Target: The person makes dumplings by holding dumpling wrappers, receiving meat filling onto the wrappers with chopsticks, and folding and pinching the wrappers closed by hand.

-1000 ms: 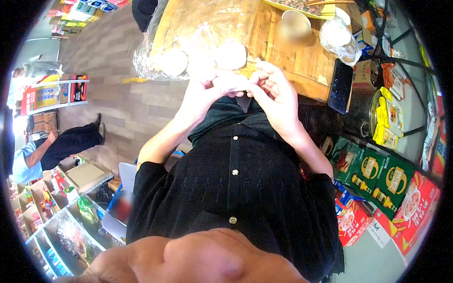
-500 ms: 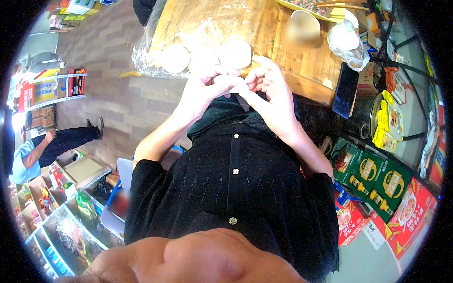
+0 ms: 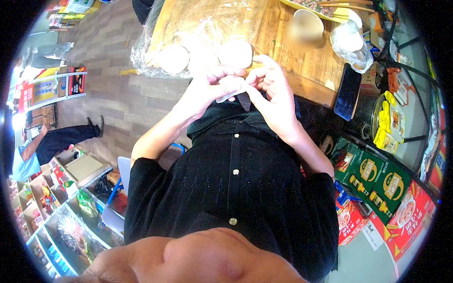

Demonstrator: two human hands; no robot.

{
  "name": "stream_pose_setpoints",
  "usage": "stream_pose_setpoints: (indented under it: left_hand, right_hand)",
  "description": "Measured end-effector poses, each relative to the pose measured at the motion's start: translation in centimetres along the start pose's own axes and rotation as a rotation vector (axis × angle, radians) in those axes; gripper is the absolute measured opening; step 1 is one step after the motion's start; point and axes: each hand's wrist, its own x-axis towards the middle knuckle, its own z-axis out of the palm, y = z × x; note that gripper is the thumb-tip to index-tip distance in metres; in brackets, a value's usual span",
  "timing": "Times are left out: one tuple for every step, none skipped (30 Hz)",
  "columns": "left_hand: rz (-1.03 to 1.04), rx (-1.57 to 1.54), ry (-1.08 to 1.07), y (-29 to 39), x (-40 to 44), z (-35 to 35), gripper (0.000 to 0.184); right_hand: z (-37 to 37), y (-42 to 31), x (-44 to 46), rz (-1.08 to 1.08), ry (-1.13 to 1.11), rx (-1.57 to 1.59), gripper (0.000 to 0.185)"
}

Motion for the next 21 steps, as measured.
stream_pose_setpoints:
  left_hand:
    - [-0.02, 0.006, -0.029, 0.1, 0.0, -0.2, 0.023]
    - [-0.04, 0.011, -0.056, 0.0, 0.2, -0.4, 0.023]
    - [-0.042, 0.012, -0.054, -0.1, 0.4, -0.6, 0.023]
    - [-0.022, 0.03, -0.062, -0.5, 0.7, -0.9, 0.02]
    - [-0.002, 0.049, -0.07, -0.7, 0.8, -1.1, 0.018]
    - [-0.004, 0.049, -0.068, -0.6, 0.8, -1.0, 0.018]
    - [0.021, 0.13, -0.049, -0.4, 0.9, -0.8, 0.017]
    - [0.045, 0.211, -0.03, -0.3, 0.9, -0.7, 0.015]
    - [0.044, 0.21, -0.029, -0.4, 1.0, -0.6, 0.015]
    - [0.156, 0.364, -0.011, -0.5, 1.1, -0.4, 0.014]
    - [0.267, 0.518, 0.006, -0.5, 1.2, -0.3, 0.013]
    - [0.266, 0.517, 0.005, -0.4, 1.2, -0.3, 0.013]
    - [0.316, 0.57, 0.005, -0.1, 1.2, -0.1, 0.013]
    - [0.366, 0.623, 0.006, 0.2, 1.2, 0.0, 0.012]
    - [0.366, 0.623, 0.005, 0.6, 1.1, 0.1, 0.012]
    - [0.378, 0.642, -0.001, 1.0, 0.9, 0.2, 0.012]
    - [0.39, 0.662, -0.007, 1.3, 0.9, 0.3, 0.012]
    - [0.39, 0.662, -0.007, 1.5, 0.9, 0.2, 0.012]
    - [0.381, 0.665, -0.029, 1.6, 0.9, 0.2, 0.012]
    - [0.371, 0.667, -0.05, 1.7, 0.8, 0.1, 0.012]
    - [0.371, 0.668, -0.049, 1.7, 0.8, 0.1, 0.012]
  right_hand:
    - [0.0, 0.0, 0.0, -0.004, -0.006, -0.005, 0.059]
    - [-0.1, 0.1, 0.0, -0.007, -0.012, -0.009, 0.059]
    - [-0.1, 0.2, 0.0, -0.004, -0.012, -0.006, 0.059]
    - [-0.2, 0.3, 0.1, -0.014, -0.01, -0.024, 0.057]
    - [-0.3, 0.4, 0.1, -0.023, -0.008, -0.041, 0.055]
    - [-0.4, 0.4, 0.0, -0.021, -0.009, -0.04, 0.055]
    - [-0.4, 0.2, -0.1, -0.075, -0.018, -0.156, 0.053]
    - [-0.4, 0.2, -0.2, -0.128, -0.026, -0.271, 0.05]
    - [-0.4, 0.2, -0.3, -0.127, -0.026, -0.27, 0.05]
    - [-0.5, 0.2, -0.4, -0.16, -0.029, -0.308, 0.049]
    - [-0.5, 0.3, -0.5, -0.193, -0.032, -0.345, 0.047]
    - [-0.6, 0.4, -0.5, -0.191, -0.031, -0.345, 0.047]
    - [-0.7, 0.5, -0.4, -0.218, -0.027, -0.368, 0.049]
    - [-0.7, 0.7, -0.3, -0.245, -0.023, -0.391, 0.051]
    - [-0.8, 0.9, -0.1, -0.245, -0.023, -0.391, 0.051]
    - [-0.8, 1.0, 0.0, -0.264, -0.007, -0.368, 0.052]
    - [-0.8, 1.1, 0.1, -0.284, 0.009, -0.344, 0.054]
    - [-0.8, 1.2, 0.1, -0.284, 0.009, -0.344, 0.054]
    - [-0.7, 1.2, 0.1, -0.301, 0.03, -0.33, 0.054]
    - [-0.6, 1.2, 0.1, -0.318, 0.049, -0.316, 0.055]
    - [-0.5, 1.2, 0.2, -0.318, 0.049, -0.315, 0.055]
